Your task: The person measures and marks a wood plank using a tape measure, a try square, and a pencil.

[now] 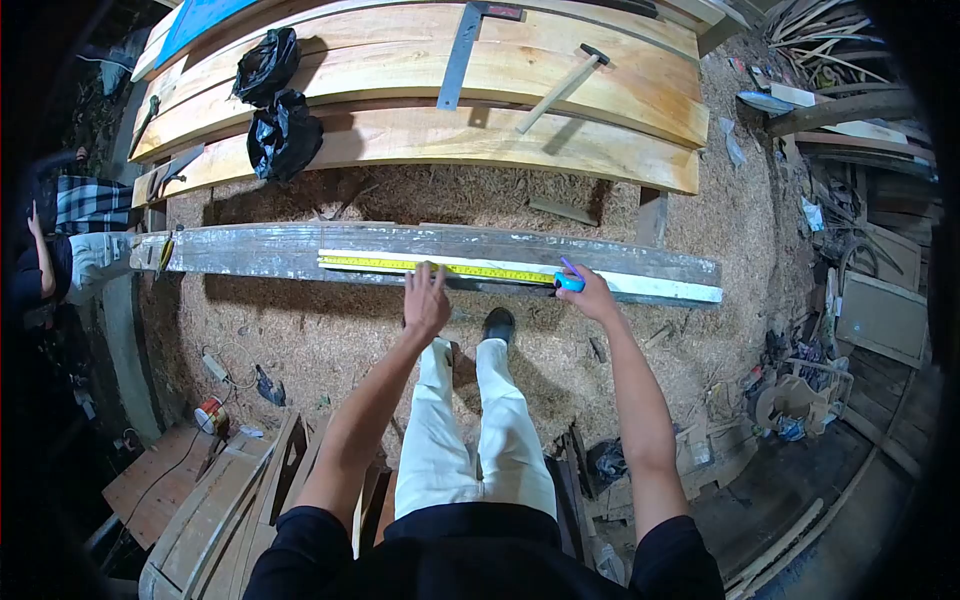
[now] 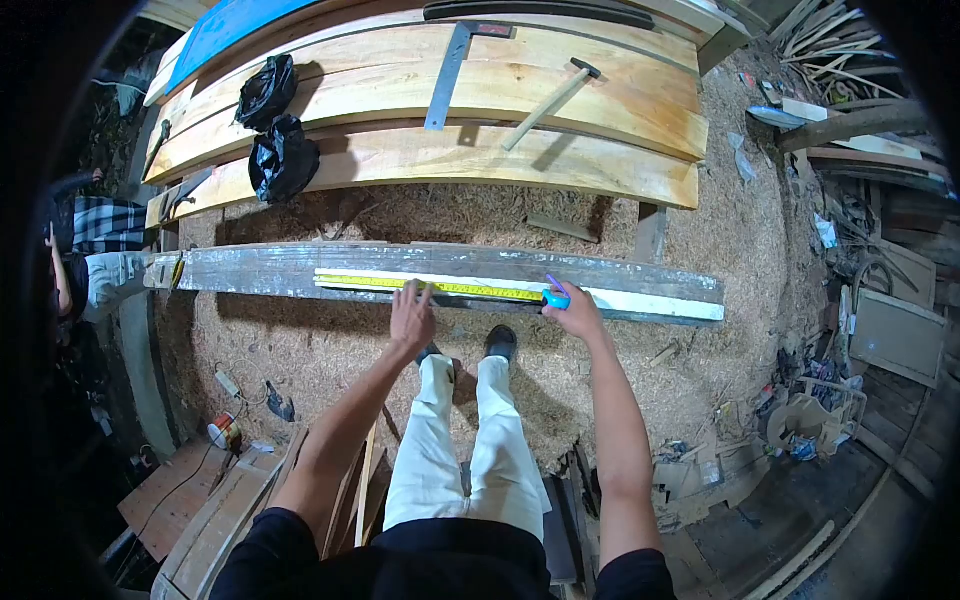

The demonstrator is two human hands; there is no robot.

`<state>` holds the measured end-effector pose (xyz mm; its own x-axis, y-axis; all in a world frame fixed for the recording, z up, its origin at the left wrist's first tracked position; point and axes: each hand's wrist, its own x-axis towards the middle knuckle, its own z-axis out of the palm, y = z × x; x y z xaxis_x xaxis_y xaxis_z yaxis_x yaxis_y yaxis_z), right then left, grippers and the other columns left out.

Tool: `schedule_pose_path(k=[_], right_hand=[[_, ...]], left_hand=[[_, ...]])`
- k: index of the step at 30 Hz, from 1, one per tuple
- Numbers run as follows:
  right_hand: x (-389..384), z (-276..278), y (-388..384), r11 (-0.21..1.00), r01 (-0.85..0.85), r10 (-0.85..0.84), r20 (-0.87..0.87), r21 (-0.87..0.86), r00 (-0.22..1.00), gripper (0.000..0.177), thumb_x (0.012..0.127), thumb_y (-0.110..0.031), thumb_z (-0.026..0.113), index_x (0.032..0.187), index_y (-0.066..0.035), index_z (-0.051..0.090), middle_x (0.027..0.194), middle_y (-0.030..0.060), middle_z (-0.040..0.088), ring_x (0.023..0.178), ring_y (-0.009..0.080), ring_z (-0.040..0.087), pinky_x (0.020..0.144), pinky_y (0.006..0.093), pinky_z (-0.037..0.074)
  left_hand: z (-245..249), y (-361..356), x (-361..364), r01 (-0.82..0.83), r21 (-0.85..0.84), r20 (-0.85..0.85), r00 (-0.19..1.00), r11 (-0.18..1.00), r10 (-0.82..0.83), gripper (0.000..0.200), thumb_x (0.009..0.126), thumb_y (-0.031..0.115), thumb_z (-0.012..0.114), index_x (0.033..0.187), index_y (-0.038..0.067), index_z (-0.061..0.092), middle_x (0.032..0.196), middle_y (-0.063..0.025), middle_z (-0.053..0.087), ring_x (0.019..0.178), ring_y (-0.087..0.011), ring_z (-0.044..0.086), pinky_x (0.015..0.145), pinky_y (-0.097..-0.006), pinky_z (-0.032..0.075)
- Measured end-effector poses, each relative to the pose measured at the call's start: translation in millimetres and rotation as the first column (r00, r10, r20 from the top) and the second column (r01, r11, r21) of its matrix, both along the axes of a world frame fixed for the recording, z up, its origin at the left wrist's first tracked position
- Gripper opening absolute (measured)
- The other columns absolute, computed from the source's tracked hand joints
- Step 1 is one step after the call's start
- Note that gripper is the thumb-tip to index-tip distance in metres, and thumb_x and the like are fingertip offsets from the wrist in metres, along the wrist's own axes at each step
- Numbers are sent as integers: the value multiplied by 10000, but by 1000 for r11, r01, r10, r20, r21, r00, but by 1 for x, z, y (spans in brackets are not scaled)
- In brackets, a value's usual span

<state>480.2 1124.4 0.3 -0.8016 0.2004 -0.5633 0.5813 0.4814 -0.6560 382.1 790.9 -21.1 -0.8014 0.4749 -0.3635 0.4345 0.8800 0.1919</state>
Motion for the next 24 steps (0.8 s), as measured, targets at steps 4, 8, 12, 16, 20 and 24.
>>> schedule_pose_path(k=[4, 8, 12, 16, 20, 24], right_hand=[[1, 4, 1, 1000, 8, -8, 8, -13, 1000, 508, 709, -243, 803, 1155, -94, 611, 1085, 161, 677, 1025, 333, 642, 902, 406, 494], [4, -5, 4, 1000, -20, 21, -73, 12, 997, 488, 717, -230, 800, 1142, -84, 609, 1060, 136, 687, 998, 290, 652, 890, 388, 494], [9, -17, 4, 1000, -15, 16, -77, 11, 997, 462, 720, -188, 799, 1122, -63, 607, 1012, 97, 705, 957, 228, 671, 871, 358, 500], [6, -7, 4, 1000, -16, 17, -57, 10, 998, 463, 709, -181, 807, 1112, -71, 608, 1007, 101, 705, 947, 233, 671, 861, 363, 501], [10, 10, 12, 996, -13, 13, -2, 92, 1000, 476, 702, -197, 814, 1112, -70, 610, 1019, 115, 701, 951, 257, 671, 860, 369, 504], [23, 13, 28, 981, -22, 26, -17, 191, 1000, 476, 697, -208, 816, 1107, -75, 615, 1019, 131, 697, 957, 288, 668, 855, 388, 507]], left_hand=[[-1, 43, 24, 107, 25, 38, 993, 994, -108, 570, 850, 187, 524, 1391, 38, 431, 1427, -232, 375, 1366, -373, 311, 1146, -504, 214], [-12, 58, 42, 55, 20, 3, 998, 998, -55, 555, 855, 174, 527, 1383, 30, 438, 1446, -237, 349, 1367, -379, 313, 1142, -518, 218], [-9, 56, 35, 17, 22, -1, 1000, 1000, -17, 541, 832, 155, 553, 1355, 44, 467, 1406, -216, 382, 1361, -354, 329, 1126, -549, 233], [6, 53, 25, 52, 22, 31, 998, 998, -52, 525, 817, 144, 574, 1330, 57, 496, 1358, -182, 422, 1340, -329, 354, 1111, -560, 255], [3, 51, 23, 94, -20, 26, 995, 995, -93, 556, 808, 155, 574, 1350, 63, 487, 1356, -168, 428, 1336, -312, 361, 1116, -547, 253], [1, 50, 19, 106, -2, 44, 993, 994, -106, 527, 817, 204, 591, 1326, 90, 515, 1362, -143, 439, 1320, -293, 380, 1112, -548, 247]])
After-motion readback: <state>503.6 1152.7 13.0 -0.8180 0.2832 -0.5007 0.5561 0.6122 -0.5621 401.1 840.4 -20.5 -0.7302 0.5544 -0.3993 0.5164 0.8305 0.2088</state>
